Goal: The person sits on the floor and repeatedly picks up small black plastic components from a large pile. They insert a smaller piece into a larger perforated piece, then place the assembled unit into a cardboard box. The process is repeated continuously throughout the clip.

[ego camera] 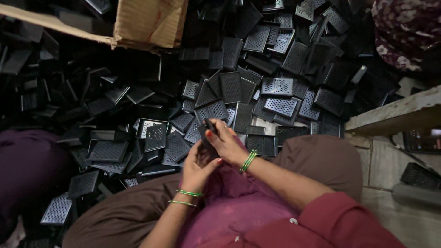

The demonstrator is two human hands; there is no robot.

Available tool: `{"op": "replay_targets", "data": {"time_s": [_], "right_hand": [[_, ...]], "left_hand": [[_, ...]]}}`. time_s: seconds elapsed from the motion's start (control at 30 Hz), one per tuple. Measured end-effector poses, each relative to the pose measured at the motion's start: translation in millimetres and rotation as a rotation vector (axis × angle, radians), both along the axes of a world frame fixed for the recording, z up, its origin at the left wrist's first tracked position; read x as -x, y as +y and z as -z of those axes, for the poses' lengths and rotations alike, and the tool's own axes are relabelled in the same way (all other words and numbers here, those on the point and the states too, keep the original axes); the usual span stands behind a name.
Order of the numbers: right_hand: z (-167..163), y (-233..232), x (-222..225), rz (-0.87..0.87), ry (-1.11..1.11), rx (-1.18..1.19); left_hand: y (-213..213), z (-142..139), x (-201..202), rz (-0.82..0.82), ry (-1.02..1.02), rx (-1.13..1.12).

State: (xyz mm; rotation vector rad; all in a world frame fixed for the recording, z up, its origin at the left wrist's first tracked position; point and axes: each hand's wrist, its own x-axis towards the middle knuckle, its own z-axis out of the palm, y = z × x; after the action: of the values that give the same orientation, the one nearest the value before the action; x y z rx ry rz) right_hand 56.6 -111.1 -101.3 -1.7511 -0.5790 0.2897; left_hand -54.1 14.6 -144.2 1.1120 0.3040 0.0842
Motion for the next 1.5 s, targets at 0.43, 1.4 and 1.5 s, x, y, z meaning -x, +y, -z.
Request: {"op": "replay_targets", "data": {"time_s": [0.43, 1.4, 1.5], "right_hand": [[-35, -8, 10, -0.179, -0.350, -0.031], [-13, -10, -10, -0.143, -0.146, 0.077], [-2, -9, -17, 0.050, -0.208, 0.154]], "left_hand": [[11, -19, -2, -0.008, -0.107, -0.391], [17, -5, 2, 0.222, -0.003, -0.220], [9, 2, -3, 0.064, -0.009, -0.124]]}}
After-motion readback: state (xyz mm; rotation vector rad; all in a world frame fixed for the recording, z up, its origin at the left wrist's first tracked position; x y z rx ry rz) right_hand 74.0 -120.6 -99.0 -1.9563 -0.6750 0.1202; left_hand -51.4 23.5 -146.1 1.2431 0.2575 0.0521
